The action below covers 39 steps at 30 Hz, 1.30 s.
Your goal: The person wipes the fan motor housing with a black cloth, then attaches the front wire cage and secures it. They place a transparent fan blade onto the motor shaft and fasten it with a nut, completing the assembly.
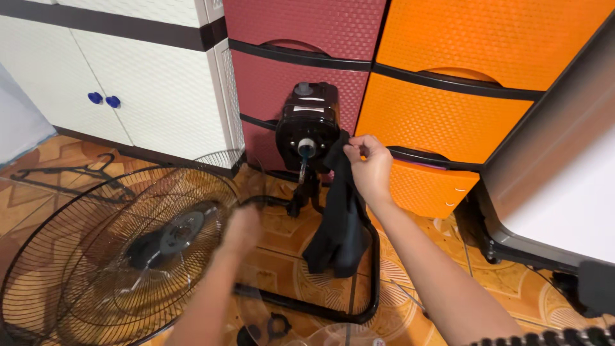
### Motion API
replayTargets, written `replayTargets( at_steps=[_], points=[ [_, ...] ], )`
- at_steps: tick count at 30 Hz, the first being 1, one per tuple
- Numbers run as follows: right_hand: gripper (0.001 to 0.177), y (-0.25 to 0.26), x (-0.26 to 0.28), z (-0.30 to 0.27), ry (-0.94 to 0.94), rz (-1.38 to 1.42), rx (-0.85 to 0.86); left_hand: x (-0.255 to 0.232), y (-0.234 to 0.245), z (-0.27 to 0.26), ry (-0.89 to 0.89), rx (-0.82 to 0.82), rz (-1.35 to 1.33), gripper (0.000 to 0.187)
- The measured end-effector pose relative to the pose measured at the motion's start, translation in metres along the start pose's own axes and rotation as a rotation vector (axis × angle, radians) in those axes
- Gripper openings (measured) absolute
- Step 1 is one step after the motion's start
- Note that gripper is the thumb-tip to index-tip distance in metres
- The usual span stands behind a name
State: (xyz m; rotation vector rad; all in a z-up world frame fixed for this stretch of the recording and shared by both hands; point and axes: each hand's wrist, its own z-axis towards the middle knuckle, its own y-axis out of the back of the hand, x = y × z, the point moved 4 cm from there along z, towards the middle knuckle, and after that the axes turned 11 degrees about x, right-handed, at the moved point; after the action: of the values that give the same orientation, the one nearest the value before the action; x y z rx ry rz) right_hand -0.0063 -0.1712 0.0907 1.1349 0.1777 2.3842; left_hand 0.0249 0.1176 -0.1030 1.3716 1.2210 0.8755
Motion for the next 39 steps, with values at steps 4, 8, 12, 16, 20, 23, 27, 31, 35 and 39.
replayTargets(
  at_steps=[4, 8, 12, 16, 20, 23, 27, 31, 35, 39],
  points=[
    [0.010, 0.005, 0.036, -0.007, 0.058, -0.087, -0.010, 0.042, 0.120, -0.048, -0.044, -0.338, -0.305, 0.017],
    [0.012, -0.007, 0.064, -0.008, 0.106, -0.092, 0.023, 0.051, 0.226, -0.118, 0.081, -0.209, -0.808, 0.025],
    [0.011, -0.022, 0.084, -0.008, 0.121, 0.012, 0.045, 0.046, 0.298, -0.194, 0.125, -0.248, -1.012, 0.033],
    [0.011, -0.029, 0.115, -0.002, 0.221, 0.001, 0.033, 0.038, 0.339, -0.236, -0.019, -0.321, -1.004, 0.028],
    [0.009, -0.036, 0.157, 0.002, 0.273, 0.049, 0.082, 0.026, 0.372, -0.269, -0.091, -0.504, -0.760, 0.023],
    [0.007, -0.036, 0.192, 0.002, 0.381, 0.039, 0.053, 0.013, 0.383, -0.294, 0.133, -0.617, -0.497, 0.028],
    [0.006, -0.035, 0.212, 0.003, 0.400, -0.019, 0.004, -0.009, 0.408, -0.326, 0.147, -0.737, -0.182, 0.028],
    [0.010, -0.023, 0.206, 0.003, 0.547, -0.136, -0.158, -0.007, 0.423, -0.361, 0.139, -0.677, -0.175, 0.029],
    [0.007, 0.001, 0.174, 0.018, 0.362, 0.082, -0.131, 0.020, 0.427, -0.380, -0.016, -0.682, -0.388, 0.033],
    [0.009, 0.039, 0.162, 0.032, 0.270, 0.191, -0.028, 0.046, 0.446, -0.390, -0.053, -0.559, -0.347, 0.039]
  ],
)
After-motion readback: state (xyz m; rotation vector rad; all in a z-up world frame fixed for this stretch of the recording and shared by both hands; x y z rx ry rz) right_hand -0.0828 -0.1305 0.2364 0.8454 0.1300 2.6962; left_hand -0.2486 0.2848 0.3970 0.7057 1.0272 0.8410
